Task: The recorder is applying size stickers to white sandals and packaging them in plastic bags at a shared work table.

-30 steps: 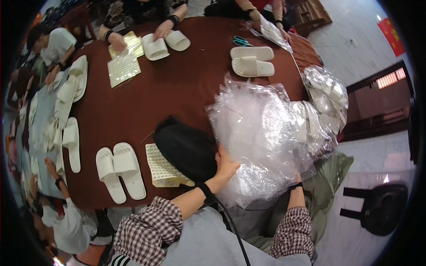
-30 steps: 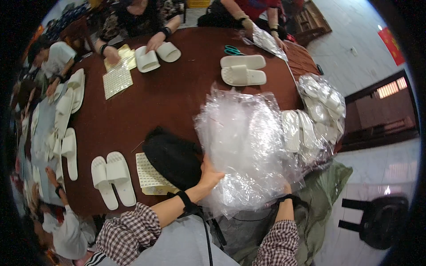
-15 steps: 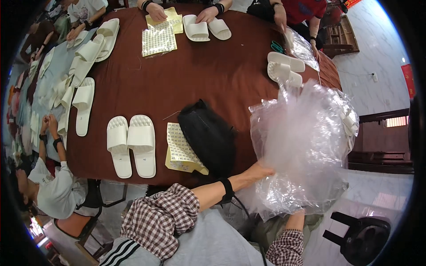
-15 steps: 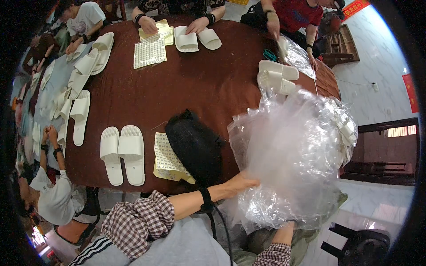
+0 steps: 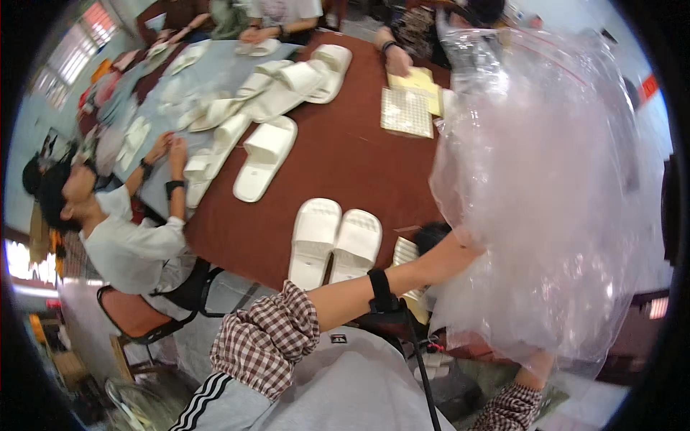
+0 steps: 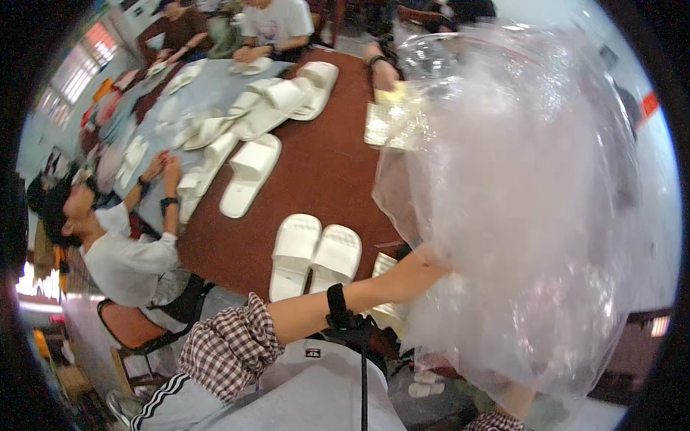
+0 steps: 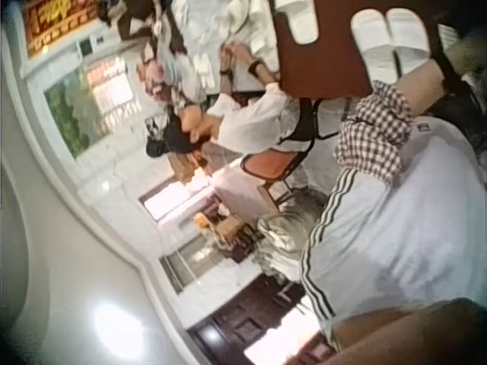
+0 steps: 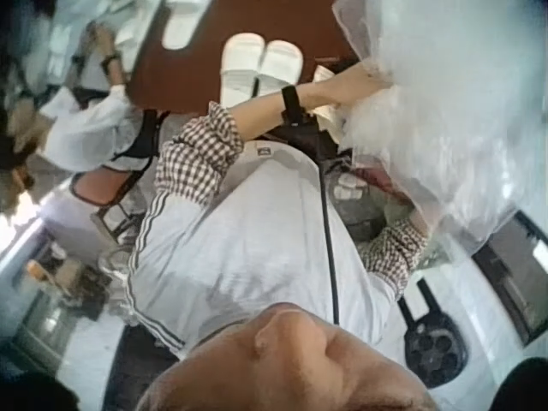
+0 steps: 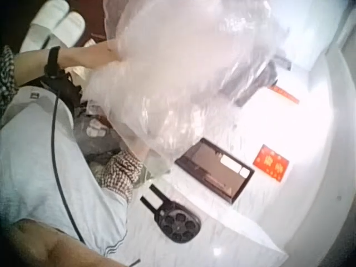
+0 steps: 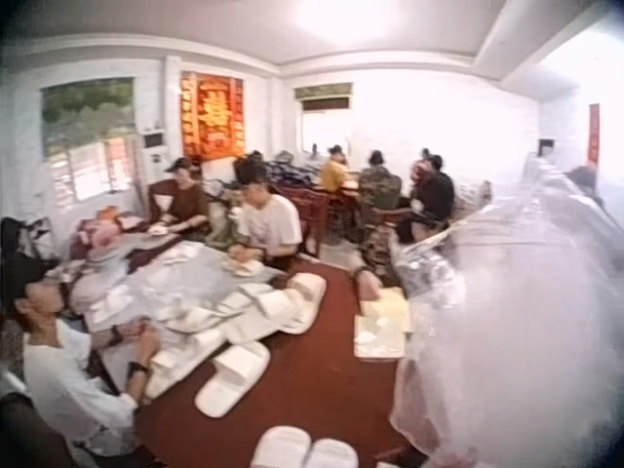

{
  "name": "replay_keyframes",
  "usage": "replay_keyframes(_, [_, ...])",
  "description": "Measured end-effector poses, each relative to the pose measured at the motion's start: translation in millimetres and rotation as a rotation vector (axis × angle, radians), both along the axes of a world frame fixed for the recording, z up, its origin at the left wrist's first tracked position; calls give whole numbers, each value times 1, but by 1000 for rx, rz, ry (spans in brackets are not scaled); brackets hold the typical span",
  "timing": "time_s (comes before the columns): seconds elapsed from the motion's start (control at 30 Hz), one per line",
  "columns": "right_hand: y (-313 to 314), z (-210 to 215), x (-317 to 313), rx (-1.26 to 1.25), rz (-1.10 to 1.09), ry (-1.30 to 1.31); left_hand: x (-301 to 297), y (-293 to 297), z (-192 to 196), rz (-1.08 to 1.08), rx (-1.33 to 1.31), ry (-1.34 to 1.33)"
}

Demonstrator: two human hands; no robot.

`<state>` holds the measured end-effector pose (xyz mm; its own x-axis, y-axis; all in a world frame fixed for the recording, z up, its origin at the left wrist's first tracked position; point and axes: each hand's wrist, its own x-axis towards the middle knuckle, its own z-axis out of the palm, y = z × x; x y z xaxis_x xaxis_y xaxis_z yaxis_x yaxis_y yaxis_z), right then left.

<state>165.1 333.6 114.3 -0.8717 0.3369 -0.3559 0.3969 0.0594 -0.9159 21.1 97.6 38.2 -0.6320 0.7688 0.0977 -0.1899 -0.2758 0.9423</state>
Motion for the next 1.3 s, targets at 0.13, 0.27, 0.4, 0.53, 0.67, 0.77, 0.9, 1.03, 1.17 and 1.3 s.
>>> replay_keyframes(0.13, [-80,25,-92,-29,239,73,-40,-103,4,360,14,-238])
replay_keyframes(0.27, [-157,49,-162,-62,437,134,-54,-204,-7,523,23,-365])
replay_keyframes(0.4, [-218,52,-218,-117,617,198,-40,-298,-25,819,-546,953])
replay_keyframes(0.53, [-257,6,-256,-234,771,250,-19,-357,-38,837,70,-572])
replay_keyframes(0.67, [-284,-102,-273,-3,722,-1,-4,-399,-69,936,-186,-519])
replay_keyframes(0.77, [-292,-174,-262,-97,479,-150,0,-413,-113,937,-363,-616])
replay_keyframes(0.9, [-278,-201,-263,-46,583,-53,-17,-428,-149,760,-107,-935])
replay_keyframes(1.03, [-271,-198,-265,81,655,36,-17,-426,-137,859,-250,-752])
replay_keyframes(1.17, [-269,-207,-263,-191,572,-16,-29,-407,-123,689,-173,-733])
replay_keyframes(1.3, [-239,-185,-275,125,696,-97,-30,-395,-122,723,-244,-732])
